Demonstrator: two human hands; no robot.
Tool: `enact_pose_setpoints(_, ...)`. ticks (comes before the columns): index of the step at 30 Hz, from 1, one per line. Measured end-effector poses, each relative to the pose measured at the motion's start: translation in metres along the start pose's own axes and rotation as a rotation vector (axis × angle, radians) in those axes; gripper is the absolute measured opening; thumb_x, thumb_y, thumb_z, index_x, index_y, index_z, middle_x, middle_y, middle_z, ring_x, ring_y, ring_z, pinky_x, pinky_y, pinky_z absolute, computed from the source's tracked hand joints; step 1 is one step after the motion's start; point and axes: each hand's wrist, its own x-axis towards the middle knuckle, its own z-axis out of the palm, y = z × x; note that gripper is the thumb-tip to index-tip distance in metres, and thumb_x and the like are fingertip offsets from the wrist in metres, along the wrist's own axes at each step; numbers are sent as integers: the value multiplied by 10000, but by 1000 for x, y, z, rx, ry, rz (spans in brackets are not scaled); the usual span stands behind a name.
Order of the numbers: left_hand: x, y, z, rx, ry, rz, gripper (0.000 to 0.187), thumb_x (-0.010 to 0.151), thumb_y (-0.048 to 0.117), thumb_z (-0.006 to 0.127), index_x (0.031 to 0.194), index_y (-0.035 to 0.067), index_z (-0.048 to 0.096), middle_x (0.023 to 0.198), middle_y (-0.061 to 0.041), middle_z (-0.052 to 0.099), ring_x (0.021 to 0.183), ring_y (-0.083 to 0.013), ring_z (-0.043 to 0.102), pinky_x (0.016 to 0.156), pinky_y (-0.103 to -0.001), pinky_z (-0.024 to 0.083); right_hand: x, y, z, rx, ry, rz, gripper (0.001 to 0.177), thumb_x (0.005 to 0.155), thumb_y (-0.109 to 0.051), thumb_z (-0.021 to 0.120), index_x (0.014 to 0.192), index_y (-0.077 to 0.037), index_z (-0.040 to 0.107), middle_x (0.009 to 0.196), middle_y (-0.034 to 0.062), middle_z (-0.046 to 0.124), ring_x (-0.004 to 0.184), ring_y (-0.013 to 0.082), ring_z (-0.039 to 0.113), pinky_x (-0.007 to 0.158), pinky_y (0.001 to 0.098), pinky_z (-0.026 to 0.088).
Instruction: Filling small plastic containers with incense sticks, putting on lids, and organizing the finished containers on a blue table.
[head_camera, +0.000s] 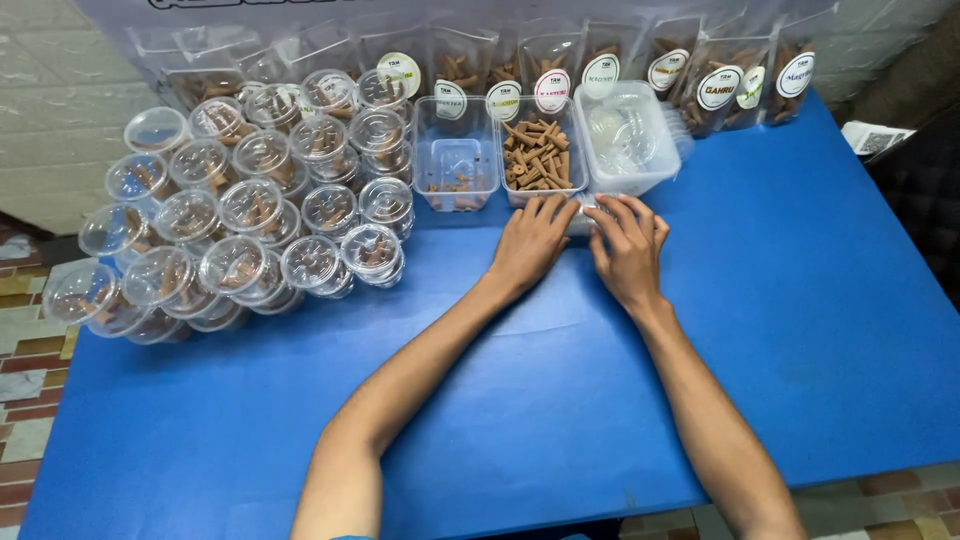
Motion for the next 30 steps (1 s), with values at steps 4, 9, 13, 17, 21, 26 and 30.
enact_pose_setpoints(4, -1, -1, -5, -20, 3, 4, 644, 822, 249, 811, 1395, 169, 530, 1295, -77, 578, 1174, -281, 581, 819, -371, 559, -1, 0, 0, -5, -9, 5, 357, 897, -158, 738, 1237, -259, 698, 1350, -41, 647, 1310, 209, 516, 1021, 410, 295)
enact_pose_setpoints(9, -6, -5, -5, -8, 8, 6, 651, 806, 250, 821, 1386, 160, 538, 1296, -82, 585, 1175, -275, 584, 810, -363, 567, -3, -1, 2, -34, -6, -9, 372, 898, -177, 746, 1254, -274, 697, 1359, -49, 647, 1316, 198, 514, 1021, 409, 289)
enact_pose_setpoints(13, -7, -7, -3, -26, 8, -1, 640, 816, 240, 812, 1386, 157, 534, 1295, -78, 583, 1190, -269, 576, 827, -357, 568, -5, 1, 4, -37, -5, -11, 393, 885, -166, 758, 1259, -272, 698, 1356, -44, 649, 1317, 204, 515, 1019, 417, 294)
enact_pose_setpoints(17, -8, -9, -3, -51, 26, 20, 623, 821, 219, 810, 1377, 140, 541, 1287, -97, 590, 1187, -281, 584, 837, -363, 578, -5, 2, 4, -43, 6, -20, 383, 887, -160, 756, 1250, -270, 702, 1340, -42, 656, 1312, 202, 520, 1022, 420, 285)
enact_pose_setpoints(21, -11, -9, -11, -55, 25, 23, 612, 820, 212, 805, 1367, 128, 546, 1289, -103, 592, 1183, -284, 589, 831, -367, 582, -5, 0, 2, -55, 9, -25, 370, 891, -153, 757, 1240, -262, 704, 1336, -40, 656, 1308, 208, 523, 1017, 432, 287)
enact_pose_setpoints(26, -18, -14, -20, -72, 5, 5, 613, 838, 205, 792, 1388, 127, 533, 1271, -102, 602, 1180, -283, 594, 846, -377, 580, -6, 5, 3, -62, 16, -23, 364, 882, -149, 757, 1228, -249, 705, 1328, -34, 661, 1303, 209, 530, 1024, 431, 289)
enact_pose_setpoints(30, -33, -24, -36, -109, -27, -61, 644, 859, 207, 768, 1437, 116, 500, 1273, -112, 602, 1183, -297, 605, 871, -397, 583, -7, 9, 3, -64, 25, -24, 340, 887, -159, 762, 1215, -235, 711, 1326, -31, 666, 1296, 209, 541, 1027, 426, 288)
